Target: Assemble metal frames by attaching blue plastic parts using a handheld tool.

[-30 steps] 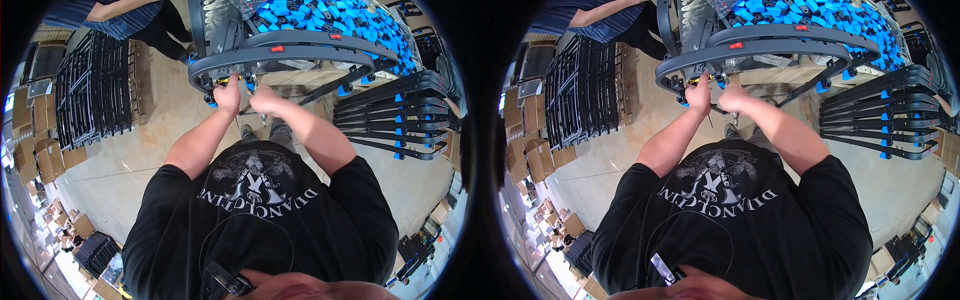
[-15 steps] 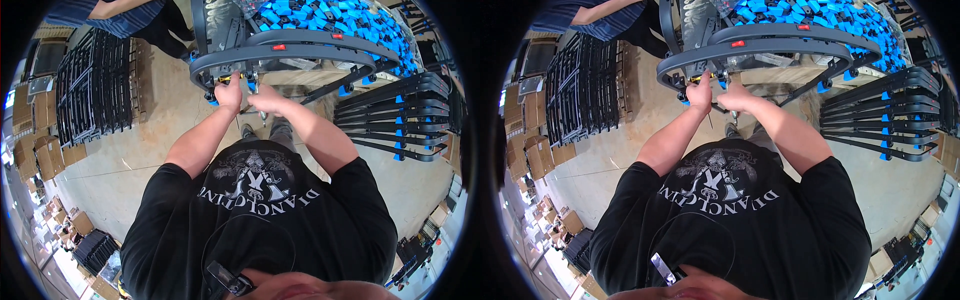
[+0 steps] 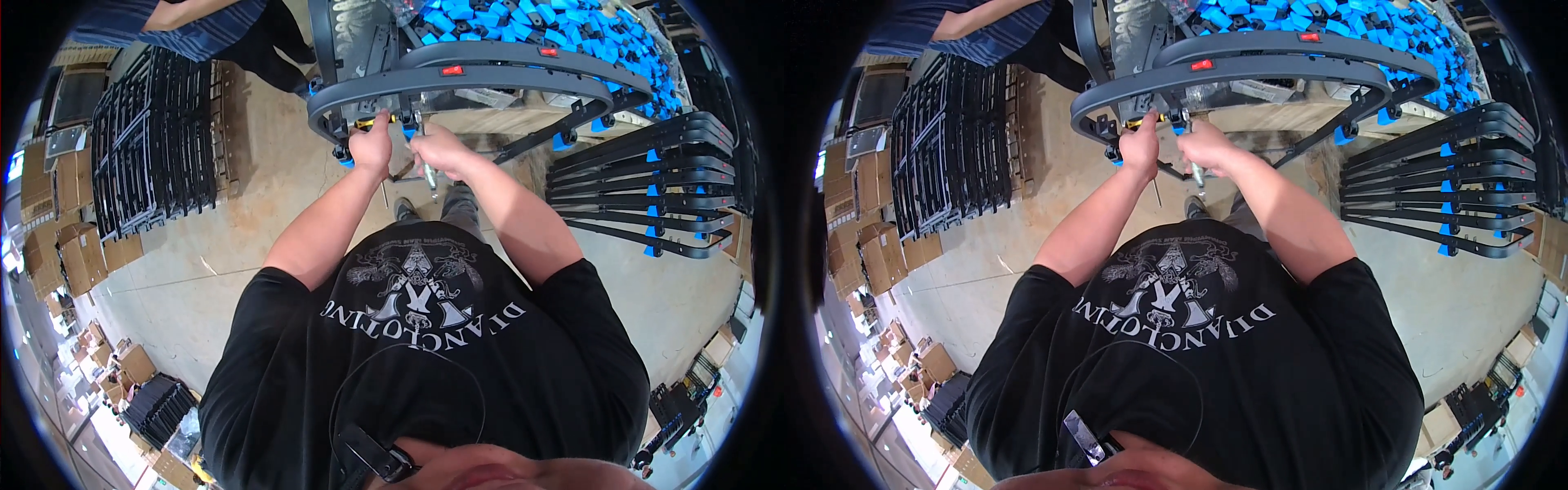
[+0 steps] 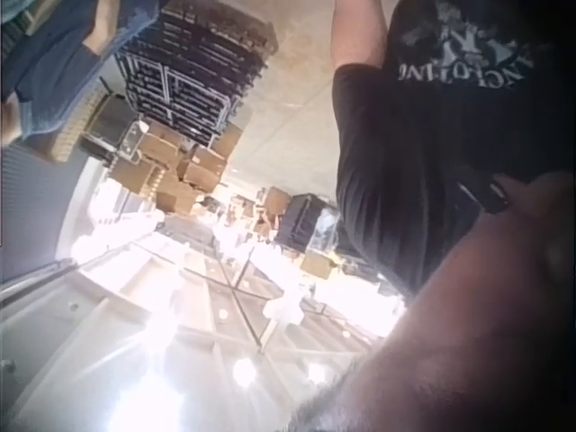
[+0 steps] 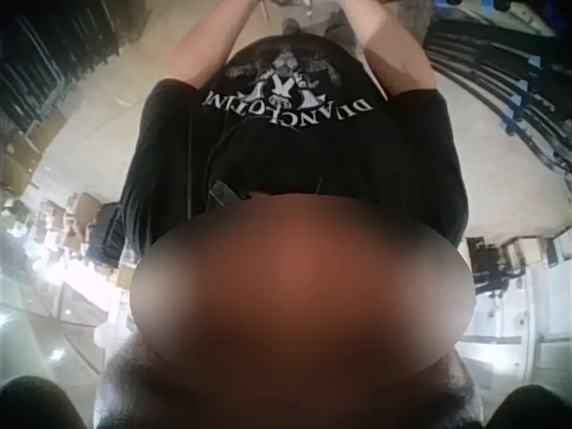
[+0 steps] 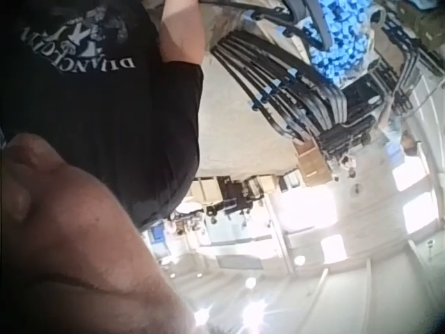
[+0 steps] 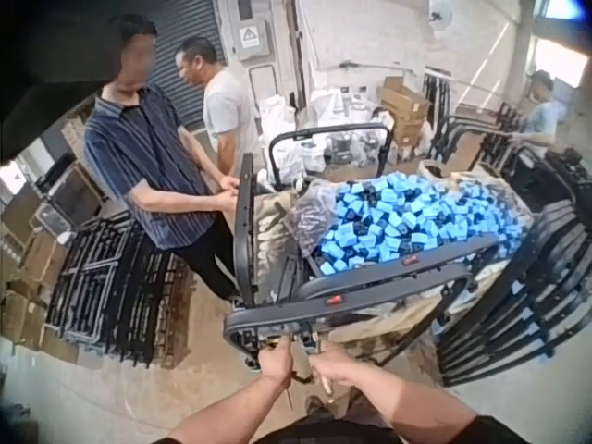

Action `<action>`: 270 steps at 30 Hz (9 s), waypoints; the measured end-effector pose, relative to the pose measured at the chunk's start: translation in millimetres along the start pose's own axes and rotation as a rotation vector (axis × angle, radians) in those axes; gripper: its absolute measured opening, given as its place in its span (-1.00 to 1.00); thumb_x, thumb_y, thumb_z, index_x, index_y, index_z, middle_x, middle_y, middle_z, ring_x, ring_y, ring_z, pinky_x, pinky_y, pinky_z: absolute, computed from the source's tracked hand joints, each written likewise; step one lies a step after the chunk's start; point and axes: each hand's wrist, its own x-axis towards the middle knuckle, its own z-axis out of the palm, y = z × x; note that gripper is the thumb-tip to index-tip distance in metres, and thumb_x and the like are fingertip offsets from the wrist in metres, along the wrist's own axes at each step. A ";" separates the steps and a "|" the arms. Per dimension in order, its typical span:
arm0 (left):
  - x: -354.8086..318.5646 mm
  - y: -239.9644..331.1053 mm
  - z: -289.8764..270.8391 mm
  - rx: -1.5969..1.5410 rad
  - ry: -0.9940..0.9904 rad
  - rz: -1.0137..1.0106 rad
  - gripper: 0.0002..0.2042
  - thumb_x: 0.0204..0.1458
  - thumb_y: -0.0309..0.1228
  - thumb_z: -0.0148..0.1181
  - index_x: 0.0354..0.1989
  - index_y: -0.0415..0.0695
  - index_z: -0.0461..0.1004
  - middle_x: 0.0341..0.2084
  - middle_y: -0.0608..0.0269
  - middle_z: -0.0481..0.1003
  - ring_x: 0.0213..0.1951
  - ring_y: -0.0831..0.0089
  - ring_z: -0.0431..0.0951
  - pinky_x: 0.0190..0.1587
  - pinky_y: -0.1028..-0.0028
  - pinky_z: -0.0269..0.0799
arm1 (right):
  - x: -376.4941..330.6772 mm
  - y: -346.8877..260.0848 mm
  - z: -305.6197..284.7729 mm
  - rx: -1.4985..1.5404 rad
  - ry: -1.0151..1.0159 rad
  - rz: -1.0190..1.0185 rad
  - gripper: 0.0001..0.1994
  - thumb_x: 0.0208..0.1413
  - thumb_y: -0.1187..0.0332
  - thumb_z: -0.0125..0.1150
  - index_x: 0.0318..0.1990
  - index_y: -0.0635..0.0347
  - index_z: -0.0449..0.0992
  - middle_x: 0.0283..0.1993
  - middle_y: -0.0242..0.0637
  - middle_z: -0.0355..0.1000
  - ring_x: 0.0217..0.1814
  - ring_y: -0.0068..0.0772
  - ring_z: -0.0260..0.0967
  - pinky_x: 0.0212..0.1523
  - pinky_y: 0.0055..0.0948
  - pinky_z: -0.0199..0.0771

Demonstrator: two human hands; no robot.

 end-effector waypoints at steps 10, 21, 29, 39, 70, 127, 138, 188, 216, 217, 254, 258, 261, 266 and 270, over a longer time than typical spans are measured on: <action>-14.7 29.3 -4.0 0.117 0.208 -0.177 -0.48 0.24 -0.13 0.14 0.04 -0.48 0.45 -0.01 -0.25 0.55 0.03 -0.07 0.57 0.06 0.22 0.42 | -29.0 126.5 -43.2 0.402 0.326 -0.092 -0.92 0.18 0.42 0.05 -0.25 0.16 0.29 -0.48 -0.31 0.31 -0.53 -0.37 0.34 -0.56 -0.34 0.38; -75.3 -10.8 -124.1 0.486 -0.185 0.285 -0.61 0.23 -0.15 0.13 -0.32 -0.33 0.42 -0.48 -0.05 0.55 -0.42 0.21 0.58 -0.29 0.21 0.46 | -27.1 127.8 -16.9 -0.102 0.249 -0.168 -0.77 0.23 0.28 0.05 -0.14 0.28 0.39 -0.41 -0.25 0.42 -0.36 -0.35 0.42 -0.34 -0.29 0.41; -32.1 -5.4 -163.3 -0.194 -0.050 -0.016 -0.79 0.20 -0.34 0.01 -0.35 -0.24 0.43 -0.52 0.21 0.50 -0.60 0.53 0.33 -0.54 0.49 0.20 | 19.7 41.4 91.1 -0.394 -0.048 -0.101 -0.59 0.25 0.21 0.04 0.01 0.48 0.34 -0.16 0.17 0.51 -0.06 0.07 0.52 0.00 -0.10 0.48; -6.3 12.2 -164.3 -0.395 -0.149 -0.221 -0.82 0.23 -0.30 0.00 -0.24 -0.18 0.34 -0.46 0.21 0.46 -0.66 0.60 0.19 -0.64 0.51 0.05 | 41.4 27.2 129.7 -0.925 0.166 -0.313 -0.60 0.23 0.34 0.04 0.06 0.54 0.24 -0.10 0.33 0.50 0.00 0.30 0.51 0.05 0.03 0.51; 11.0 12.6 -169.4 -0.367 -0.202 -0.320 -0.82 0.22 -0.27 0.03 -0.32 -0.11 0.32 -0.53 0.32 0.36 -0.68 0.62 0.13 -0.64 0.54 0.02 | 47.3 24.2 128.3 -0.936 0.139 -0.372 -0.60 0.26 0.33 0.07 0.05 0.55 0.21 -0.15 0.36 0.49 -0.05 0.33 0.50 0.00 0.07 0.49; 28.7 -14.8 -139.9 -0.074 -0.033 0.081 -0.84 0.27 -0.29 0.16 -0.30 -0.08 0.50 -0.60 0.46 0.35 -0.54 0.65 0.23 -0.51 0.48 0.16 | 19.9 -10.9 121.5 -0.051 -0.365 0.094 -0.72 0.27 0.29 0.08 -0.15 0.43 0.41 -0.38 -0.02 0.54 -0.38 -0.06 0.59 -0.31 0.01 0.62; 25.8 3.8 -135.4 -0.059 -0.091 -0.025 -0.87 0.28 -0.30 0.13 -0.31 -0.01 0.43 -0.62 0.46 0.32 -0.69 0.66 0.19 -0.70 0.53 0.03 | 50.9 18.7 120.2 -0.745 -0.070 -0.283 -0.62 0.21 0.27 0.12 -0.04 0.51 0.40 -0.24 0.11 0.56 -0.26 0.09 0.60 -0.23 0.11 0.62; 25.4 -10.0 -139.2 -0.048 -0.069 0.169 -0.80 0.16 -0.27 0.35 -0.32 -0.11 0.49 -0.59 0.46 0.41 -0.54 0.68 0.28 -0.53 0.53 0.19 | 32.6 12.7 140.2 -0.447 -0.088 -0.015 -0.65 0.21 0.29 0.08 -0.07 0.49 0.31 -0.31 0.03 0.51 -0.49 -0.03 0.54 -0.54 -0.02 0.53; -20.1 2.0 -143.6 0.512 0.164 0.214 -0.37 -0.12 -0.29 0.36 0.16 -0.24 0.34 -0.31 0.02 0.58 -0.28 0.17 0.62 -0.14 0.27 0.54 | 31.3 10.9 126.2 -0.313 -0.176 -0.011 -0.54 0.00 0.11 0.30 -0.20 0.41 0.40 -0.33 -0.14 0.43 -0.46 -0.34 0.42 -0.60 -0.36 0.44; -18.7 -8.2 -147.0 0.511 0.167 0.210 -0.37 -0.12 -0.29 0.36 0.16 -0.24 0.34 -0.31 0.02 0.58 -0.28 0.17 0.62 -0.14 0.27 0.54 | 30.2 10.2 129.8 -0.316 -0.180 -0.009 -0.54 0.00 0.11 0.30 -0.20 0.41 0.40 -0.33 -0.14 0.43 -0.46 -0.34 0.42 -0.60 -0.36 0.44; 33.7 -106.4 -225.5 0.328 0.027 -0.209 -0.73 0.24 -0.18 0.10 -0.12 -0.14 0.49 -0.54 0.27 0.49 -0.52 0.42 0.46 -0.42 0.42 0.40 | -169.1 228.1 -153.4 -0.503 0.616 -0.036 -0.61 0.06 0.27 0.11 0.02 0.30 0.50 -0.21 0.10 0.54 -0.11 0.09 0.53 -0.01 -0.13 0.47; -52.5 -143.7 -205.9 0.558 -0.211 -0.114 -0.72 0.26 -0.20 0.09 -0.07 -0.15 0.52 -0.48 0.27 0.54 -0.48 0.53 0.48 -0.46 0.48 0.39 | -172.2 219.5 -193.3 -0.326 0.599 -0.270 -0.42 0.07 0.18 0.25 0.24 0.22 0.34 -0.07 0.10 0.53 0.01 -0.02 0.52 0.09 -0.22 0.44; -159.3 -64.4 -56.0 0.458 -0.396 -0.106 -0.78 0.28 -0.29 0.12 -0.06 -0.17 0.49 -0.55 0.37 0.42 -0.65 0.62 0.32 -0.64 0.56 0.22 | -173.1 214.2 -229.5 -0.233 0.491 -0.425 -0.37 0.10 0.07 0.32 0.24 0.22 0.33 -0.02 0.04 0.53 0.03 -0.05 0.50 0.10 -0.19 0.44; -236.3 24.9 160.1 0.287 -0.790 0.090 -0.82 0.29 -0.43 0.10 -0.04 -0.23 0.49 -0.47 0.31 0.50 -0.51 0.57 0.47 -0.45 0.55 0.40 | -178.9 164.2 -256.0 0.027 0.111 -0.457 -0.40 0.20 -0.02 0.28 0.25 0.15 0.35 -0.20 -0.31 0.49 -0.17 -0.45 0.44 -0.28 -0.40 0.47; -280.3 33.6 258.2 0.371 -0.962 0.123 -0.80 0.22 -0.49 0.07 -0.05 -0.30 0.48 -0.34 0.17 0.61 -0.39 0.44 0.63 -0.33 0.44 0.54 | -166.8 155.8 -273.7 0.602 0.063 -0.505 -0.62 0.35 0.01 0.10 0.09 0.06 0.52 -0.34 -0.48 0.45 -0.41 -0.65 0.32 -0.47 -0.54 0.31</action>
